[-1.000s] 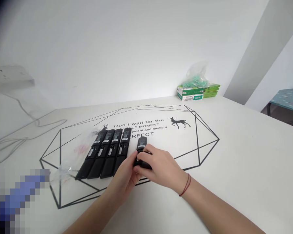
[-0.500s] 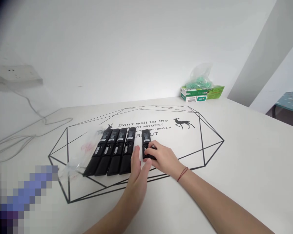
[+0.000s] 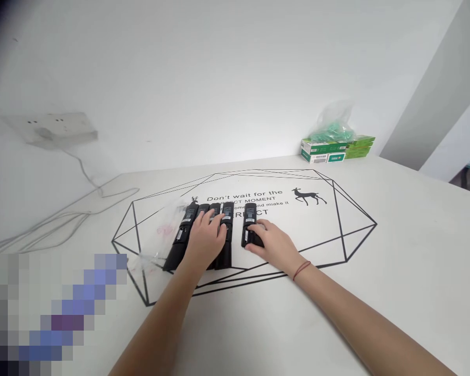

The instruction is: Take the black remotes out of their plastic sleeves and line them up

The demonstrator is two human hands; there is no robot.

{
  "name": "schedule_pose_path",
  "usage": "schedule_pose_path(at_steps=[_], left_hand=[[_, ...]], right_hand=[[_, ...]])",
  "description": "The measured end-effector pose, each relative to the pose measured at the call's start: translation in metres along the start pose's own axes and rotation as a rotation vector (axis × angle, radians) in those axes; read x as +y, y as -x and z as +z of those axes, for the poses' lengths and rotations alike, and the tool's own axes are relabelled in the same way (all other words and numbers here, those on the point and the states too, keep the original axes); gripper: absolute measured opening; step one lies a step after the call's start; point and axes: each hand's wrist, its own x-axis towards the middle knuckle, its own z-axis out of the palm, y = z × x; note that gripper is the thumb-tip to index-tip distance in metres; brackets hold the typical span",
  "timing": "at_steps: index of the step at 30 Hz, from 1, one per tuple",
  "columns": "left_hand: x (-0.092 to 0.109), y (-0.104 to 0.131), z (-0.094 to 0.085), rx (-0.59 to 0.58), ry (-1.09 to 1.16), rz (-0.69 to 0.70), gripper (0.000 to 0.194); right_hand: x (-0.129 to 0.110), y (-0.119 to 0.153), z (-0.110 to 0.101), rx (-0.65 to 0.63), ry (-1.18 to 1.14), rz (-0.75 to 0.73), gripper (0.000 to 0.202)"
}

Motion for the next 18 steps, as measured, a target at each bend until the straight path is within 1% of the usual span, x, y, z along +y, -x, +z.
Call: schedule_pose_path(at_steps=[1, 3, 6, 8, 15, 16, 18], left_hand=[[-0.006, -0.002, 0.000, -0.039, -0.030, -0.021, 0.042], [-0.012, -0.002, 0.002, -0.139, -0.059, -0.021, 0.043], [-0.013, -0.001, 0.006, -0.300, -0.059, 0.007, 0.046], [-0.012, 0.000, 0.007, -0.357, -0.053, 0.011, 0.048], [-0.011, 0.000, 0.007, -0.366, -0.049, 0.006, 0.050], [-0.010, 0.001, 0.007, -0.358, -0.055, -0.002, 0.050], [-0.009, 0.002, 0.007, -0.327, -0.056, 0.007, 0.048]], right_hand=[[0.000, -0.002, 0.000, -0.013, -0.013, 0.002, 0.042], [0.000, -0.008, -0.001, -0.040, -0.041, -0.015, 0.043], [0.000, -0.016, -0.002, -0.071, -0.081, -0.046, 0.044], [-0.001, -0.021, -0.002, -0.083, -0.098, -0.064, 0.043], [-0.006, -0.027, -0.001, -0.103, -0.142, -0.079, 0.037], [-0.007, -0.026, -0.003, -0.103, -0.168, -0.065, 0.037], [-0.012, -0.020, -0.006, -0.087, -0.261, 0.024, 0.034]])
